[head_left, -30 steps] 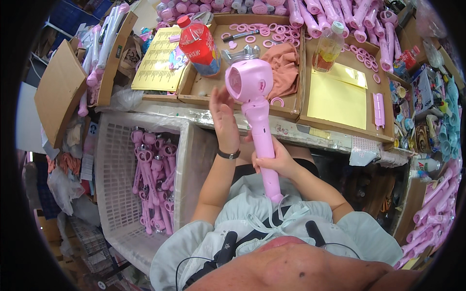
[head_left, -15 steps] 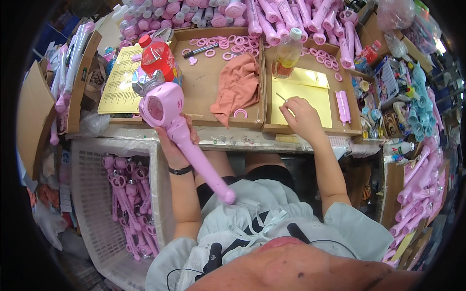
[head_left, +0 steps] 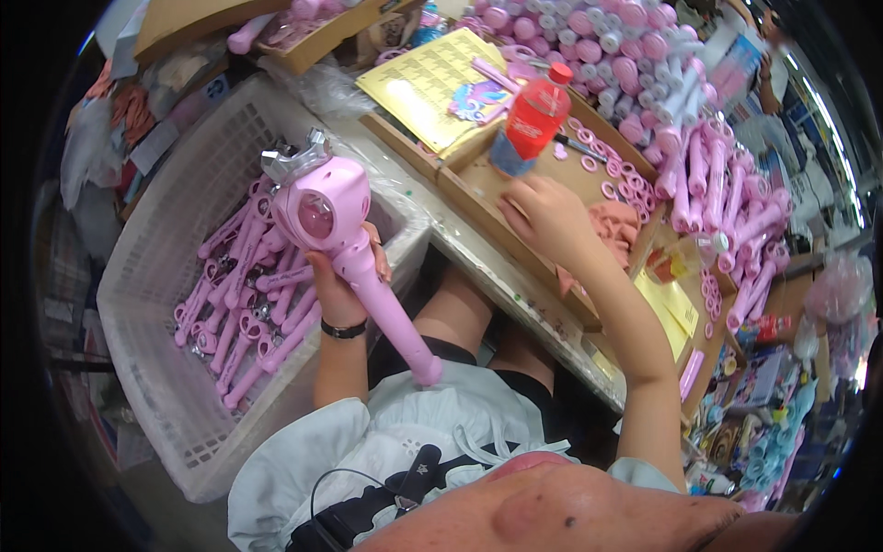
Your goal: The person assembles pink light sticks by attaching a clear plastic top, wiping the surface with a cloth, inserting a small metal piece, and affixing a decorative wing sticker. The person handles multiple light sticks one at a time, placing finished units into a nearby bin.
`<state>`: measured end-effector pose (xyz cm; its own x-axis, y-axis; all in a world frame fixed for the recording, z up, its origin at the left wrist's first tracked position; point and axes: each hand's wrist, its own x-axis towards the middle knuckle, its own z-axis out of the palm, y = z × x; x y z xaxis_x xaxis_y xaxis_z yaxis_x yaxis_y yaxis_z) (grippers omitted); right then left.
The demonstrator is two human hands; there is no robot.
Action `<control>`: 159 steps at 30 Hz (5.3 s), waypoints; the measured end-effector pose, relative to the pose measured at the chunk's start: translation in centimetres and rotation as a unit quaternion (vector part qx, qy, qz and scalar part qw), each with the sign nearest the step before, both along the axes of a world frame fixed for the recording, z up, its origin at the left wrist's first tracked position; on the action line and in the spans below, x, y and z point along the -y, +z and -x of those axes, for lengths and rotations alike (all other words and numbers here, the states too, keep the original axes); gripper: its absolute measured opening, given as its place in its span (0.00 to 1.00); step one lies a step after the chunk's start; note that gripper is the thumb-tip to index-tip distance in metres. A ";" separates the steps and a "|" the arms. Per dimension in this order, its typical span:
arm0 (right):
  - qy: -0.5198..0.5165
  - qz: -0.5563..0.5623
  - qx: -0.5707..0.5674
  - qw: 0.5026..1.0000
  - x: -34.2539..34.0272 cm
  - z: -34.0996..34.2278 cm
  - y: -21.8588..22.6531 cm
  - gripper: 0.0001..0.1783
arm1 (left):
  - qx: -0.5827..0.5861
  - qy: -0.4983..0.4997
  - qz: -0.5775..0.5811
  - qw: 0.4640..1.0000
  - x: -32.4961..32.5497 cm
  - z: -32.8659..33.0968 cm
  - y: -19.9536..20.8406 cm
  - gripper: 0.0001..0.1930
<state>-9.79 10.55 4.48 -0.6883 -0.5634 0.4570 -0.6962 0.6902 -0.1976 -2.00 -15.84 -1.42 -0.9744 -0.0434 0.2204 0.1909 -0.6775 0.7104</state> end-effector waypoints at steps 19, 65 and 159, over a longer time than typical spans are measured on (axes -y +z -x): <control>0.081 0.087 -0.146 0.982 9.6 4.9 -1.8 0.16 | -0.006 -0.188 -0.103 0.977 0.6 0.3 -2.3 0.56; -0.091 0.597 0.299 0.739 -4.0 -14.6 -2.8 0.11 | 0.110 -0.381 0.142 0.907 -13.3 -0.4 0.8 0.33; -0.536 -0.176 0.039 0.825 -34.9 -17.3 -9.8 0.23 | 0.020 -0.190 0.115 0.975 -10.6 3.8 -1.7 0.40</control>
